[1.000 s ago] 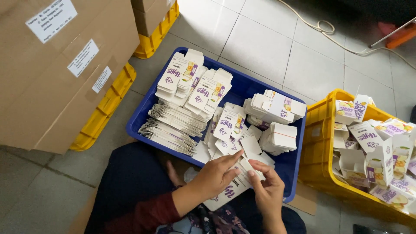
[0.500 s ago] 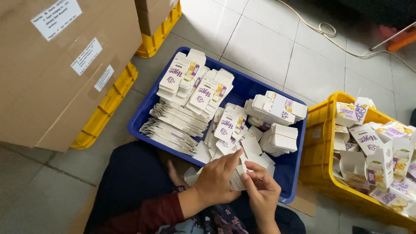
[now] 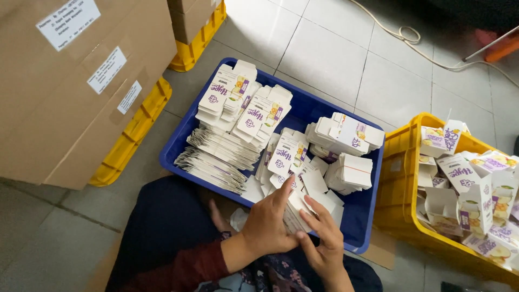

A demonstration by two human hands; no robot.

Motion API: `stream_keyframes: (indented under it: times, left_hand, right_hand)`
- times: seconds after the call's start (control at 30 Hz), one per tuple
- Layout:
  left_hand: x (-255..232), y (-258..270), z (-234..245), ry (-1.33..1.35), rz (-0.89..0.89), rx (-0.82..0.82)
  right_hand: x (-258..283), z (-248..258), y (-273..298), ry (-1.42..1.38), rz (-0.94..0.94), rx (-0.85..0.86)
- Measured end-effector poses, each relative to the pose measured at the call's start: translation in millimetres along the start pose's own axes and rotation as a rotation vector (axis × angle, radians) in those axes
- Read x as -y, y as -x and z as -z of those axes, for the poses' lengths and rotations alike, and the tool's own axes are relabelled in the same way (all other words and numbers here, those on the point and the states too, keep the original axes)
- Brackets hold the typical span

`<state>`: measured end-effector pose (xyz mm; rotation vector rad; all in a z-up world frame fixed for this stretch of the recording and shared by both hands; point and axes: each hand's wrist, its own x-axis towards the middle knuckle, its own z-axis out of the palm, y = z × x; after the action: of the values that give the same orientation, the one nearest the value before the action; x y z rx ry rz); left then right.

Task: Folding flat cardboard templates into small boxes and placing them into a yellow plastic crate.

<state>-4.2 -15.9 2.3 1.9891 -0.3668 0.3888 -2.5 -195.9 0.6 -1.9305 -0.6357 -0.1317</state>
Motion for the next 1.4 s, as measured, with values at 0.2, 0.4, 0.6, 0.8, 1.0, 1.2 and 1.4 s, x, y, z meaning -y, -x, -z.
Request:
stream_keyframes:
  times: [0.2, 0.4, 0.6, 0.8, 1.0, 1.2, 1.4]
  left_hand:
    - [0.1, 1.4, 0.3, 0.034, -0.004, 0.033]
    - [2.3, 2.4, -0.3, 0.086, 0.032, 0.033]
    - [6.4, 4.2, -0.3, 0.102, 0.034, 0.035]
    - [1.4, 2.9, -1.2, 0.070, 0.026, 0.039]
    - [1.7, -1.5, -2.2, 0.129, 0.058, 0.035]
    - [2.3, -0.3, -1.4, 0.122, 0.058, 0.046]
    - [6.5, 1.8, -6.0, 0.111, 0.032, 0.073]
  right_hand:
    - [-3.1, -0.1, 3.7, 0.090, 0.010, 0.026]
    - [0.2, -5.4, 3.5, 0.202, 0.044, 0.010]
    - [-9.1, -11.7, 9.1, 0.261, 0.091, -0.016]
    - [-13.8, -11.2, 18.6, 0.248, 0.131, -0.109]
    - [-12.0, -10.2, 12.3, 0.162, 0.094, -0.219]
    - [-6.7, -9.7, 11.8, 0.292, 0.122, -0.206]
    - [-9.6, -10.8, 21.5, 0.305, 0.108, -0.175]
